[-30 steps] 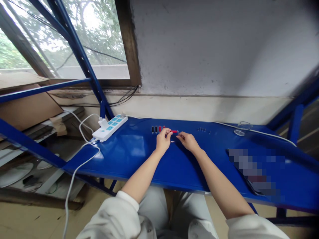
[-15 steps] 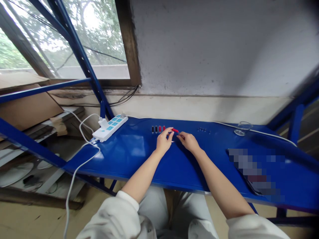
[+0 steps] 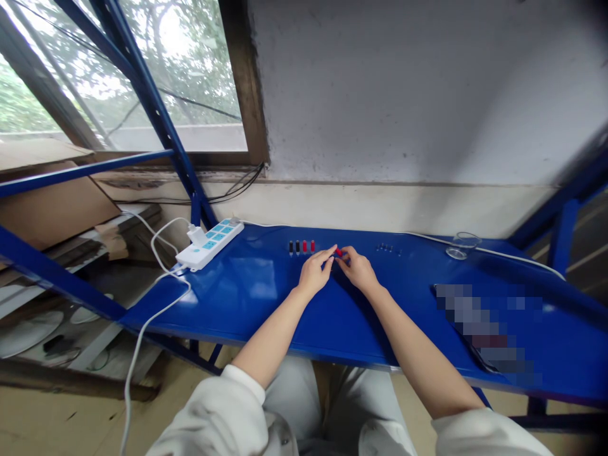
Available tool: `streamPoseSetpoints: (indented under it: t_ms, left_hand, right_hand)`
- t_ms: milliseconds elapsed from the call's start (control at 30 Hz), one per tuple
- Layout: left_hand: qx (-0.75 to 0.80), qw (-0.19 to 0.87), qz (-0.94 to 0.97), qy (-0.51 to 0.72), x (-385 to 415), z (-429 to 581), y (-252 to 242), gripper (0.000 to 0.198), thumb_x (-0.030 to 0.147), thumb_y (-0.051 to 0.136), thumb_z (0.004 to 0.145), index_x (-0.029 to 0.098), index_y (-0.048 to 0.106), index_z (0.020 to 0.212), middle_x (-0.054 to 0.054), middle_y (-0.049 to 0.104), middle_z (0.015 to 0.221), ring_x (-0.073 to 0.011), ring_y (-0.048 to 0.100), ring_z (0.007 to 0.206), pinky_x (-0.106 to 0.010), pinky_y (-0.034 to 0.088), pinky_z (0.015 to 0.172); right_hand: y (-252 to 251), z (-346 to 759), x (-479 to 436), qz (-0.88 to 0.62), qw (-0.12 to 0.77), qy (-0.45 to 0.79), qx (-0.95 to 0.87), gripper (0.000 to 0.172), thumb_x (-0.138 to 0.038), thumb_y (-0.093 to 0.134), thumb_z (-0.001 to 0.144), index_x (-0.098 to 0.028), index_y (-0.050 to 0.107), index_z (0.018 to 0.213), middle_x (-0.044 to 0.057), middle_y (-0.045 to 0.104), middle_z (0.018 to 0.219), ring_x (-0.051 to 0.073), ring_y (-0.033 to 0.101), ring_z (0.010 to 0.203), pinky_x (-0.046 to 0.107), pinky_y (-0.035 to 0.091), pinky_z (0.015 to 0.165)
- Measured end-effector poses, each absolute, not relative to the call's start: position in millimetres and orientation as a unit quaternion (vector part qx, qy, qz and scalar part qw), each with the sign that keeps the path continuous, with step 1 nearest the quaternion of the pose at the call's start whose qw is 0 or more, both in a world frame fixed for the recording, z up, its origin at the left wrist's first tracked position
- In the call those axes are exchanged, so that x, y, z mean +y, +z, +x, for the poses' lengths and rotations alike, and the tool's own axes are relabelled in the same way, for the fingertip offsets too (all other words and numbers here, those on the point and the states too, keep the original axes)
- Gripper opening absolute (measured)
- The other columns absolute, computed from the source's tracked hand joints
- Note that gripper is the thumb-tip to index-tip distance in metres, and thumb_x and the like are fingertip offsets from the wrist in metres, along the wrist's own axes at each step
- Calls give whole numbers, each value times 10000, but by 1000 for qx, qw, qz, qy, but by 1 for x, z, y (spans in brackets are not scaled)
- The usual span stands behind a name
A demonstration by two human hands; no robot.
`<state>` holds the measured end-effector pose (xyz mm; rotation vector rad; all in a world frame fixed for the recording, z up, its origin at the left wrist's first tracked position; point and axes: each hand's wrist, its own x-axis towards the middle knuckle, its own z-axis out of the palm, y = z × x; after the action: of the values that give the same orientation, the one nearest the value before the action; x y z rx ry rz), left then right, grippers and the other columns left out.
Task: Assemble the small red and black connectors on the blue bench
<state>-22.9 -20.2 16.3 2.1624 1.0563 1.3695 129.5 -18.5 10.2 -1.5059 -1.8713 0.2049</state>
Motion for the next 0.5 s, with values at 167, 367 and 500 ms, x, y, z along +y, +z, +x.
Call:
streamPoseSetpoints:
  t_ms: [167,367,500]
  left_hand:
    - [392,179,740,517,-20,-25,20,354,207,420,839,237,517,1178,-56,616,1077,-162,557,1013,-323,440,892]
    - [451,260,597,610,-8,-31,18,245,241,425,834,151,575,1005,-76,646,879,-138,605,800,-261,482,703]
    - [456,325,508,655,-3,-33,19,191,233,449,806,129,579,899,-62,629,780,-117,595,709,-235,478,645]
  right_hand:
    - [9,123,-16,-567,380,107,-723,181,-330,437,817,-207,493,938,26,656,725,154,592,592,230,364,546]
    - [5,111,10,-551,430,151,-699,177,-360,491,768,-185,517,751,10,597,634,123,529,547,223,373,544]
    - [7,102,29,-579,388,153,-700,123,-291,536,718,-180,517,668,6,592,632,117,518,566,221,364,552]
